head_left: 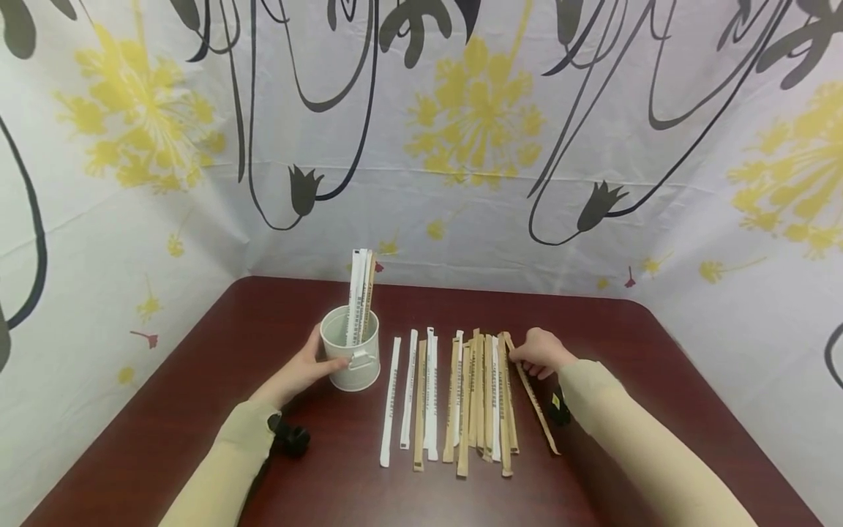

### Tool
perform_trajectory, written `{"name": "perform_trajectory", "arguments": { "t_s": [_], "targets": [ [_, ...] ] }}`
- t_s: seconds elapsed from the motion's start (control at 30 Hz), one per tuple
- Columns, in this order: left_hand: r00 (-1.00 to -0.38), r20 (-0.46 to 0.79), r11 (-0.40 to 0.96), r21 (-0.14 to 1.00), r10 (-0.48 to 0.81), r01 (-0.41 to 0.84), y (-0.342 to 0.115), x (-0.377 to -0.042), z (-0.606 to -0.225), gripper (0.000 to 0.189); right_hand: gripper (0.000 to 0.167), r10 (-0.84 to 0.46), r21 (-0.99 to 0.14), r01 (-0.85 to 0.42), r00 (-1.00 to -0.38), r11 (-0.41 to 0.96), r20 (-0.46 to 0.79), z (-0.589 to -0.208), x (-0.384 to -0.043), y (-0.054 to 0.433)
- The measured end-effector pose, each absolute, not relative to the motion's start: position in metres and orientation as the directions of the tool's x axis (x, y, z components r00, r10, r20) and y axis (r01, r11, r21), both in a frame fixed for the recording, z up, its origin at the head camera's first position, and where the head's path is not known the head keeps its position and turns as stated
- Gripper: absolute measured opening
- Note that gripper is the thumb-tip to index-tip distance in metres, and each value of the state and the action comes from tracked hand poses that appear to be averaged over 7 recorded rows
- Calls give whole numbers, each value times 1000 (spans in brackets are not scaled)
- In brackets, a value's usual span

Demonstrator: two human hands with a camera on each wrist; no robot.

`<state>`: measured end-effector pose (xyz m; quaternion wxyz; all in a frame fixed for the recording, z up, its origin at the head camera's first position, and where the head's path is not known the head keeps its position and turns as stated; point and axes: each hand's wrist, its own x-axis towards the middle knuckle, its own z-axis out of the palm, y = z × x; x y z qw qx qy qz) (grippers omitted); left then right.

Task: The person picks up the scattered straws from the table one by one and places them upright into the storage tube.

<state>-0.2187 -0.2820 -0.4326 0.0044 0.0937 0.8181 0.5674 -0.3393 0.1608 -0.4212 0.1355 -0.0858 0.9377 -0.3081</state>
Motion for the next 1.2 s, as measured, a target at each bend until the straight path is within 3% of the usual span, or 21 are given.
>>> {"name": "perform_trajectory", "arguments": {
  "t_s": [0.23, 0.47, 0.67, 0.87, 1.2],
  "targets": [
    [-986, 83, 349, 928, 145, 130, -284, -217, -432, 98, 23, -248, -676, -85, -957, 732, -149, -397, -348, 151],
    [-980, 126, 328, 929, 152, 171, -286, -217, -433, 96, 28, -320, -748, -182, -946, 639, -43, -348, -350, 109],
    [-978, 124, 324, 930, 169, 174, -285, -216, -433, 96, 24, -328, -853, -233, -941, 467, 77, -311, -344, 58],
    [-968, 162, 296, 931, 191, 214, -280, -224, -433, 94, 21, -230, -919, -289, -945, 268, 231, -275, -335, 19],
    [-965, 183, 271, 935, 187, 230, -281, -220, -436, 92, 14, -183, -899, -437, -885, 8, 428, -250, -312, -41]
  ]
}}
